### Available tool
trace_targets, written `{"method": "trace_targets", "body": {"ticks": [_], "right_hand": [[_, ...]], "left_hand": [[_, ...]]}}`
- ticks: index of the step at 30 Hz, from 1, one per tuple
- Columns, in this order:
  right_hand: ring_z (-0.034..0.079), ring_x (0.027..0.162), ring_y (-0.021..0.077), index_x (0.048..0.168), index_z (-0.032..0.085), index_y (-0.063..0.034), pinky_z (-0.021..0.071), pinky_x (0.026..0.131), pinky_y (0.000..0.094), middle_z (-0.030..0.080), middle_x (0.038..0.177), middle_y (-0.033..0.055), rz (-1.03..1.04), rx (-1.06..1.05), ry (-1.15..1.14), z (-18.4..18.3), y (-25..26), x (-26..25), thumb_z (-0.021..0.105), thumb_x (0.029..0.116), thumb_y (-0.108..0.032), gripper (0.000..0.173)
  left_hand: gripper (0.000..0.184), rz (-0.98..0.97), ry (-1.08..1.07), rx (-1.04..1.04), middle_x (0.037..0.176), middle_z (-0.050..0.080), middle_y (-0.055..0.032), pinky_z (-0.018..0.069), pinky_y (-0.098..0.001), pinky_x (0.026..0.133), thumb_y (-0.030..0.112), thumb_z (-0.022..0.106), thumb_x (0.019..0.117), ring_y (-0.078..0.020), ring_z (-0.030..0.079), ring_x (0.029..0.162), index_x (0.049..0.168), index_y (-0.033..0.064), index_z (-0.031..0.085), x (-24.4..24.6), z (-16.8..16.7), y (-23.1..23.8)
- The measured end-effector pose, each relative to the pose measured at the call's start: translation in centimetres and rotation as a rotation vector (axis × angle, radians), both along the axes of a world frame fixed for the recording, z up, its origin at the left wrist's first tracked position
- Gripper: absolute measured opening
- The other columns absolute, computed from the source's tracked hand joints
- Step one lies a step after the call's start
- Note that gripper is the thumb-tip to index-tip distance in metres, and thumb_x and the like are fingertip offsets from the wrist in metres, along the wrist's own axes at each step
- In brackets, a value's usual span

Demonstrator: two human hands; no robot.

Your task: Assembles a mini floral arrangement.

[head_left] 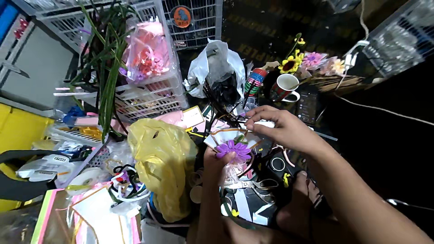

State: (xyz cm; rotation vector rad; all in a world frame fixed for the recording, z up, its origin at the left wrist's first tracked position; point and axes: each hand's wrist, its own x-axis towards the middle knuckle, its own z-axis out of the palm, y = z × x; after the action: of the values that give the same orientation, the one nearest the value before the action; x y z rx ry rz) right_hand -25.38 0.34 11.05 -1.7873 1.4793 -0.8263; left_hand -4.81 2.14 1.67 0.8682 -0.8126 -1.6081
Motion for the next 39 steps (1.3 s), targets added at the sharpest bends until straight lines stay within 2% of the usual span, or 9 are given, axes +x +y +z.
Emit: {"method": "trace_targets", "body": {"ticks": [5,8,11,14,19,24,27,31,39], "right_hand": [[0.061,0.117,0.0164,0.097,0.077,-0.0115,0.0527,0.096,0.0379,0.067,0.124,0.0061,0.014,0.080,-0.062,-1.6,-1.3,-1.0,0.068,0.0973,-0.026,0.017],[0.059,0.123,0.0266,0.094,0.077,-0.0071,0.0487,0.102,0.0488,0.067,0.124,0.0138,0.070,0.171,-0.055,-3.8,-2.6,-1.1,0.072,0.0953,-0.020,0.014],[0.057,0.127,0.0298,0.095,0.076,-0.0016,0.0457,0.107,0.0486,0.064,0.128,0.0181,0.102,0.287,-0.070,-5.3,-3.7,-0.9,0.073,0.0944,-0.014,0.013],[0.061,0.119,0.0263,0.091,0.074,-0.0006,0.0528,0.096,0.0443,0.064,0.127,0.0168,0.060,0.323,-0.099,-6.0,-4.0,-0.3,0.072,0.0955,-0.012,0.013],[0.059,0.123,0.0262,0.089,0.073,0.0022,0.0475,0.104,0.0440,0.065,0.126,0.0178,0.019,0.296,-0.108,-5.7,-4.1,0.8,0.073,0.0947,-0.012,0.015],[0.059,0.124,0.0255,0.106,0.075,-0.0030,0.0483,0.104,0.0479,0.065,0.128,0.0143,-0.087,0.171,-0.137,-5.4,-2.5,-0.6,0.066,0.0999,-0.022,0.022],[0.065,0.104,0.0189,0.110,0.072,-0.0046,0.0521,0.092,0.0451,0.070,0.112,0.0092,-0.332,0.119,-0.159,-4.5,1.1,-3.0,0.061,0.1038,-0.026,0.025],[0.060,0.073,0.0095,0.097,0.071,-0.0036,0.0525,0.071,0.0324,0.066,0.084,0.0036,-0.562,0.178,-0.212,-5.8,5.6,-5.2,0.062,0.1034,-0.022,0.022],[0.068,0.095,0.0160,0.122,0.068,-0.0041,0.0578,0.087,0.0369,0.070,0.112,0.0091,-0.229,0.229,-0.295,-7.1,6.1,-4.2,0.064,0.1012,-0.015,0.024]], "left_hand": [[0.035,-0.039,-0.139,0.171,0.098,0.069,-0.0120,0.0612,-0.0293,0.079,-0.008,0.064,0.0894,-0.0132,0.070,0.086,0.122,-0.0078,0.052,-0.4,-0.3,-0.7],[0.039,-0.095,-0.091,0.196,0.106,0.068,-0.0175,0.0607,-0.0340,0.084,-0.005,0.063,0.0926,-0.0188,0.070,0.092,0.129,-0.0087,0.050,-0.4,-1.8,-0.8],[0.038,-0.097,-0.038,0.200,0.103,0.068,-0.0173,0.0612,-0.0352,0.081,-0.007,0.063,0.0910,-0.0191,0.070,0.089,0.127,-0.0080,0.051,-0.8,-2.5,-0.8],[0.039,-0.104,-0.037,0.202,0.103,0.068,-0.0172,0.0611,-0.0357,0.083,-0.009,0.064,0.0905,-0.0195,0.071,0.090,0.127,-0.0076,0.051,-0.8,-2.7,-0.9],[0.036,-0.079,-0.068,0.180,0.101,0.068,-0.0167,0.0608,-0.0347,0.083,-0.009,0.063,0.0895,-0.0189,0.070,0.089,0.124,-0.0083,0.052,-1.2,-2.3,-0.9],[0.036,-0.052,-0.070,0.198,0.101,0.068,-0.0165,0.0609,-0.0335,0.081,-0.010,0.063,0.0909,-0.0178,0.070,0.088,0.125,-0.0080,0.052,-1.0,-2.5,-1.0],[0.034,-0.025,-0.076,0.244,0.099,0.068,-0.0153,0.0613,-0.0323,0.079,-0.011,0.061,0.0927,-0.0165,0.070,0.084,0.125,-0.0075,0.052,-1.0,-2.6,-1.2],[0.031,-0.045,-0.054,0.312,0.097,0.067,-0.0141,0.0613,-0.0328,0.076,-0.009,0.058,0.0954,-0.0165,0.070,0.082,0.125,-0.0054,0.051,-1.5,-2.8,-1.1],[0.029,-0.314,-0.072,0.331,0.096,0.068,-0.0124,0.0616,-0.0332,0.077,-0.009,0.058,0.0942,-0.0166,0.070,0.082,0.122,-0.0051,0.051,-3.5,-2.5,0.6]]}}
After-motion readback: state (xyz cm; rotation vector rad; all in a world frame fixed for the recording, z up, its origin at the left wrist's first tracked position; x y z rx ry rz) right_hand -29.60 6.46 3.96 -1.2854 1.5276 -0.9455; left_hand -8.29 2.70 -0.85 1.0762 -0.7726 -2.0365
